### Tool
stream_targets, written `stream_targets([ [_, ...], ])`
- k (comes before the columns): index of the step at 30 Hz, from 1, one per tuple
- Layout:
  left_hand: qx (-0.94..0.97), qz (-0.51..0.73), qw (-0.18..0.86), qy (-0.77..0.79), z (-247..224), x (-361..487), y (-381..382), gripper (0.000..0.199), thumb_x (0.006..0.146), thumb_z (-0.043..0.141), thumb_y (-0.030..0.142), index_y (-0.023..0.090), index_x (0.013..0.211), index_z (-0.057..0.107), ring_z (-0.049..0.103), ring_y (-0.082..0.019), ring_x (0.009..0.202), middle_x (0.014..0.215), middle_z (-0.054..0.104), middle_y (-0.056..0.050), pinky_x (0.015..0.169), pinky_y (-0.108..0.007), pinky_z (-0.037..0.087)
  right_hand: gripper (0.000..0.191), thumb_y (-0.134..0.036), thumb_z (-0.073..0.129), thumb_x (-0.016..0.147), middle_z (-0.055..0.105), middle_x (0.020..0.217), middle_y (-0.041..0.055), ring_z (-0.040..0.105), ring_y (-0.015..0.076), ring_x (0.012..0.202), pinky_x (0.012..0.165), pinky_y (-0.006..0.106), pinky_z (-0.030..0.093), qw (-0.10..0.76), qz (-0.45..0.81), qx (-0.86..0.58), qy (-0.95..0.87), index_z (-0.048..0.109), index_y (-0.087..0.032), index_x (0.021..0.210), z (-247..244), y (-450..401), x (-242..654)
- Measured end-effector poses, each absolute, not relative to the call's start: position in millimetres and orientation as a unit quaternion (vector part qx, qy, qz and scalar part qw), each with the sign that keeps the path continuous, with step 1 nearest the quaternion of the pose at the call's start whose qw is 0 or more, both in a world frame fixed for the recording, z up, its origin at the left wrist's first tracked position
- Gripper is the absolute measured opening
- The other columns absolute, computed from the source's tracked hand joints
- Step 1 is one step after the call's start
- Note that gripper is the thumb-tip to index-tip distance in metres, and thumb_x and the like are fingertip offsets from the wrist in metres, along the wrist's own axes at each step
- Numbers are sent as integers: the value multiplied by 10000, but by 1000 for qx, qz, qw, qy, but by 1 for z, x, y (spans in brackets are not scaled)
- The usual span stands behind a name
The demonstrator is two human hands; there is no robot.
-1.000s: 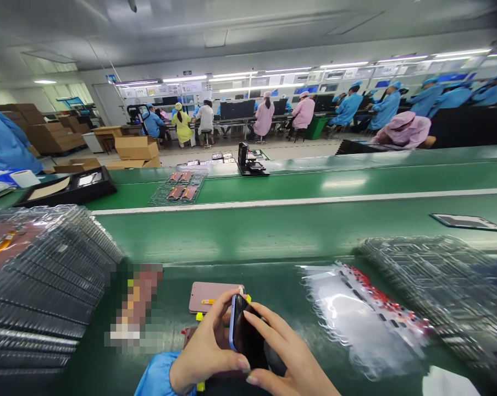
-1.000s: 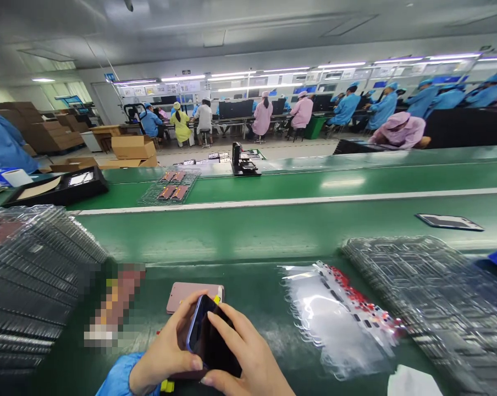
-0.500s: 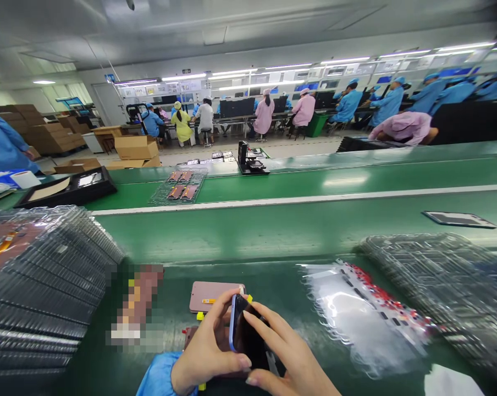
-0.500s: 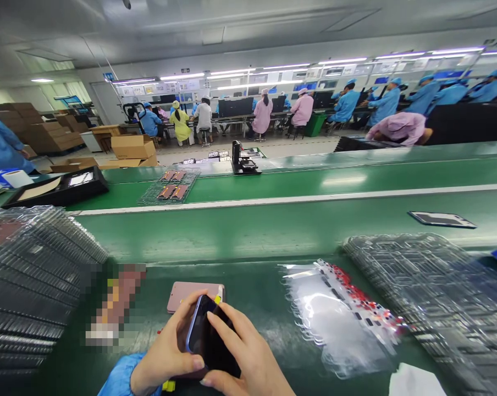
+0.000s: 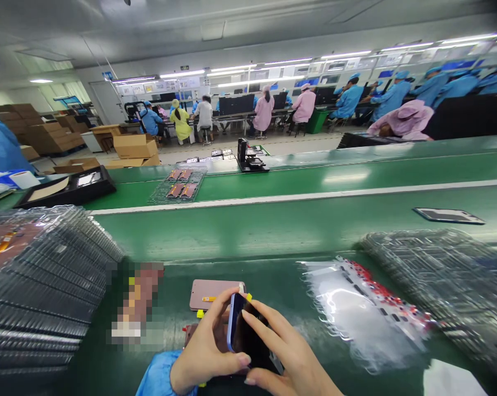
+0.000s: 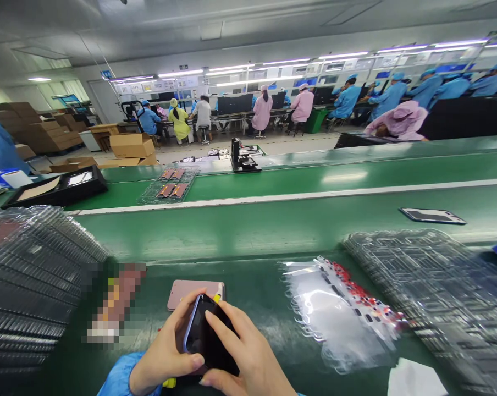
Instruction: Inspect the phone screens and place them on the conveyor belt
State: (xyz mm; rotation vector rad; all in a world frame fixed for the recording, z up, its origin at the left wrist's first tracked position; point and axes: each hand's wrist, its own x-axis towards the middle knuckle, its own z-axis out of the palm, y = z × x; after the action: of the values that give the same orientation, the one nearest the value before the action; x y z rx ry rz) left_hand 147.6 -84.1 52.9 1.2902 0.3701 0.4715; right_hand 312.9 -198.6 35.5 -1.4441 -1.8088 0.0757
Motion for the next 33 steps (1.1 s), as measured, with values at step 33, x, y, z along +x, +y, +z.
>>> stream_targets([
  [33, 582, 227, 768, 141, 36, 136, -80, 933, 629, 879, 351, 332, 1444, 424, 367, -341, 1413, 1515, 423, -120, 1172, -475, 282, 841, -611, 644, 803, 506, 1443, 192, 484, 332, 1320, 1039, 461, 488, 408, 18, -550, -728, 365, -208, 1487, 39, -195, 310],
])
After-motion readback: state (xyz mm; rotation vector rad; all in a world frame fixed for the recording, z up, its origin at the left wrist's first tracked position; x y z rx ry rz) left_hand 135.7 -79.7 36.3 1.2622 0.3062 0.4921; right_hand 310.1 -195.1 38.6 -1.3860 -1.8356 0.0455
